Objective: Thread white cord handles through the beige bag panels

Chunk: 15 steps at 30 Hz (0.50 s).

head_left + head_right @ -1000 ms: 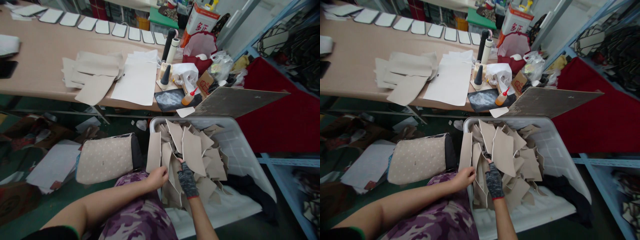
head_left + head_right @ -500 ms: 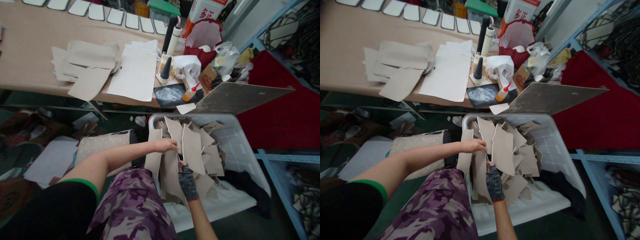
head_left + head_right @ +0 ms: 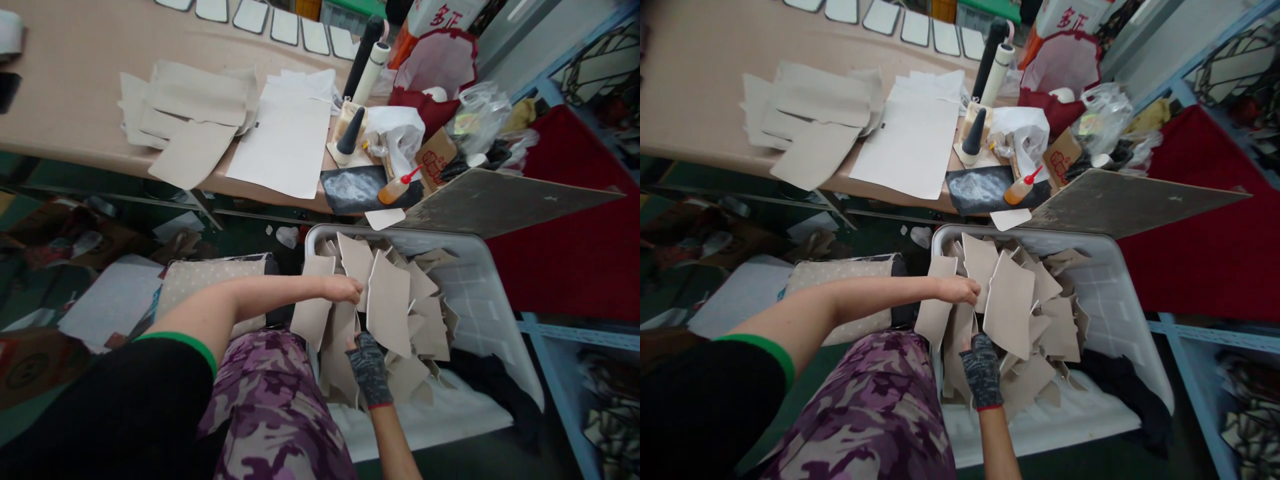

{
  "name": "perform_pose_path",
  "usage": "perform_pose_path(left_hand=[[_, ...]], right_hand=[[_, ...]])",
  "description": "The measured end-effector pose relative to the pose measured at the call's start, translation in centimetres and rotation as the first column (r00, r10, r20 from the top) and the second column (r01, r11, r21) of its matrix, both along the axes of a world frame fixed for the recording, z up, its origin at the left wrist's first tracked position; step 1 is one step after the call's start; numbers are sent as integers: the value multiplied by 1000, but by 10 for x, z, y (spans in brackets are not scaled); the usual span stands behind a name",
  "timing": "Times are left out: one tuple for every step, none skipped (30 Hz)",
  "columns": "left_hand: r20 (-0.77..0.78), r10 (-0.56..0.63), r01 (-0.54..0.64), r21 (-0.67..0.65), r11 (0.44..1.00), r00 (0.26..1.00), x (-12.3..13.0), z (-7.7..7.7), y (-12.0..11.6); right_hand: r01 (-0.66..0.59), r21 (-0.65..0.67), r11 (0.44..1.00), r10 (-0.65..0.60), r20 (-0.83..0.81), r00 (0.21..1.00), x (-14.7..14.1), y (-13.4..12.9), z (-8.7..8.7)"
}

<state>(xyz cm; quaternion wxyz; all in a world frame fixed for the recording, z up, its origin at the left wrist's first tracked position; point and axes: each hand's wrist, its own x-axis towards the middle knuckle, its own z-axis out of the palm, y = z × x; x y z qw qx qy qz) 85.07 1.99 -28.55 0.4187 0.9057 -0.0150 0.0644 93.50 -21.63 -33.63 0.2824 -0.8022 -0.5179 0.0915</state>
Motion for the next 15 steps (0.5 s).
perform_pose_path(left_hand=[[0,-5,5,8,1000,1000,-1,1,0],[-10,-10,10,16,1000,1000,-1,2,-1],[-31,-15,16,23,1000,999,-1,3,-1],[-57,-19,20,30,999,998,-1,4,-1],[-80,-22,26,40,999,997,-1,5,-1],[-96,-26,31,54,998,995,-1,6,0],[-103,-31,38,68,997,994,-2,7,0],[-102,-38,47,84,995,994,-3,9,0],[-96,-44,54,102,993,994,-4,10,1],[-88,-53,64,120,991,995,-5,10,1],[-79,-61,72,134,988,995,-7,11,1],[-71,-61,71,143,987,996,-9,12,1],[-68,-39,49,147,988,997,-11,12,1],[-67,19,-8,147,989,998,-13,13,0],[-71,88,-77,143,987,994,-15,13,0]], right_hand=[[8,-12,1000,-8,28,1000,-3,0,-2],[16,-22,1000,-15,51,999,-5,-1,-4],[20,-28,999,-18,70,997,-7,-2,-5],[13,-34,999,-10,87,996,-8,-3,-7],[-7,-42,999,12,107,994,-9,-5,-8],[-32,-52,998,39,131,991,-9,-7,-8],[-60,-63,996,69,156,985,-10,-9,-8],[-80,-73,994,92,180,979,-9,-12,-8],[-88,-78,993,102,199,975,-9,-13,-7],[-81,-75,994,95,211,973,-8,-14,-6],[-63,-68,996,76,216,973,-7,-15,-4],[-43,-60,997,55,213,976,-7,-15,-1],[-23,-51,998,33,198,980,-6,-14,1],[-6,-42,999,12,161,987,-6,-12,5],[6,-33,999,-2,119,993,-6,-10,8]])
